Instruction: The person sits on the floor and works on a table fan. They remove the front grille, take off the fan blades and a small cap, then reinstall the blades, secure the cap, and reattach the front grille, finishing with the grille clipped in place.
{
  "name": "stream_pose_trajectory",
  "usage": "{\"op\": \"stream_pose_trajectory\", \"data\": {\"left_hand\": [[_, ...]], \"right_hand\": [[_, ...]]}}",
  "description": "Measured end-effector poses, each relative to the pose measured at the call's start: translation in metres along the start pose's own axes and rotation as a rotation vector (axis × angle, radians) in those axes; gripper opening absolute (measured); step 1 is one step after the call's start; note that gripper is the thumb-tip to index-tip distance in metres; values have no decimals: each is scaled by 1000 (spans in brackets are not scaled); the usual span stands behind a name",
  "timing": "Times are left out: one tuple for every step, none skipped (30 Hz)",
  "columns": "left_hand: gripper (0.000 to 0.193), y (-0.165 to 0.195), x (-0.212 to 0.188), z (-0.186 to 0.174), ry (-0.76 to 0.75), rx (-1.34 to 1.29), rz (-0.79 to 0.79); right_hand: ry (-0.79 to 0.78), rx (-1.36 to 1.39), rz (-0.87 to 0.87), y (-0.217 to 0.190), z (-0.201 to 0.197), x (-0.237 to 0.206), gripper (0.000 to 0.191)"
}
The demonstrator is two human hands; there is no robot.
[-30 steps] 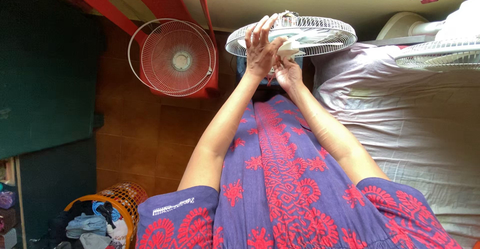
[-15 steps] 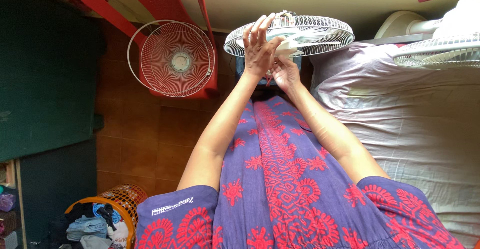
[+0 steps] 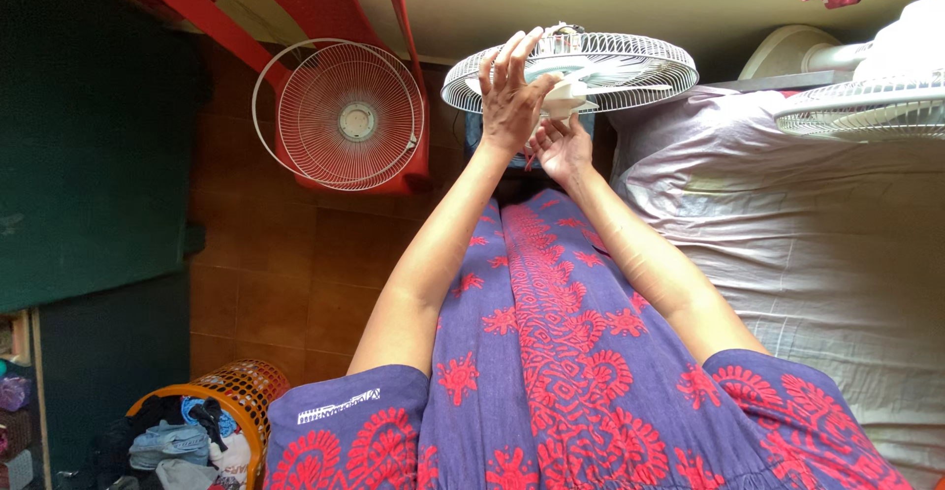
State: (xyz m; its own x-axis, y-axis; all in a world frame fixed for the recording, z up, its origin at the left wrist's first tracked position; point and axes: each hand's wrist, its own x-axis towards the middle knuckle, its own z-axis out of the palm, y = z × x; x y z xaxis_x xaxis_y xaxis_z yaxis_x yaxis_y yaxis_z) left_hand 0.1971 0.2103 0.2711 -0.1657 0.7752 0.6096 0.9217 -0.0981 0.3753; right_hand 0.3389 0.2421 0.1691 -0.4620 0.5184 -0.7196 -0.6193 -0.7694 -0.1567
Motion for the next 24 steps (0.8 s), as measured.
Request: {"op": "stream_pose_trajectory", "data": {"left_hand": [[8,0,0,0,-3,1,1],[8,0,0,-1,-3,0,-1],[8,-1,0,-1,-3,-1,-2],[7,-1,0,-1,-3,-1,-4],[8,-1,0,-2,-2,-6,-5],[8,-1,0,-2,-1,-12,-4],[8,-1,0,-2,1,-17,-5],[8,-1,0,-2,-2,-14,-5],[7,-1,0,-2,-7,-9,-8],[7,0,-2,-2,-12,-5,-11],[8,0,-2,-2,-9,-5,-11],[8,0,-2,-2,-3,-4,-10],[9,-1,-1,-1,4,-2,-10],[9,-1,0,0,4,-3,-7],[9,-1,0,0,1,-5,-6],[10,-1,-1,0,-3,-6,-6],[9,-1,-1,0,1,0,-9],[9,-1,-1,0,3,4,-11],[8,-1,-2,0,5,7,-11],[9,-1,-2,0,7,3,-7],[10,-1,-2,-1,9,1,-4],[11,-1,-3,-2,10,0,-3],[11,-1,-4,-3,7,0,-6],[10,0,-4,-3,4,-2,-7]], "right_hand": [[-26,17,-1,0,2,2,41],[-51,35,-3,0,4,4,40],[-77,53,-5,0,7,6,39],[-63,-9,-57,0,9,6,33],[-48,-70,-110,2,10,7,27],[-34,-131,-165,3,11,6,21],[17,-159,-192,4,11,5,14],[67,-188,-219,5,13,2,13],[118,-217,-245,6,13,0,20],[56,-223,-208,7,13,-4,13],[-8,-228,-175,7,14,-6,13],[-75,-235,-144,6,15,-7,20],[-80,-164,-109,5,16,-6,29],[-83,-94,-73,3,17,-5,39],[-84,-23,-34,3,17,-3,48],[-64,-11,-45,2,17,1,45],[-45,1,-57,0,19,6,43],[-24,14,-69,0,19,9,41],[27,-128,-167,2,18,11,34],[75,-271,-266,5,20,12,29],[122,-416,-364,7,22,13,29],[132,-426,-365,9,22,13,31],[145,-435,-363,11,20,13,33],[157,-443,-364,12,20,11,36]]}}
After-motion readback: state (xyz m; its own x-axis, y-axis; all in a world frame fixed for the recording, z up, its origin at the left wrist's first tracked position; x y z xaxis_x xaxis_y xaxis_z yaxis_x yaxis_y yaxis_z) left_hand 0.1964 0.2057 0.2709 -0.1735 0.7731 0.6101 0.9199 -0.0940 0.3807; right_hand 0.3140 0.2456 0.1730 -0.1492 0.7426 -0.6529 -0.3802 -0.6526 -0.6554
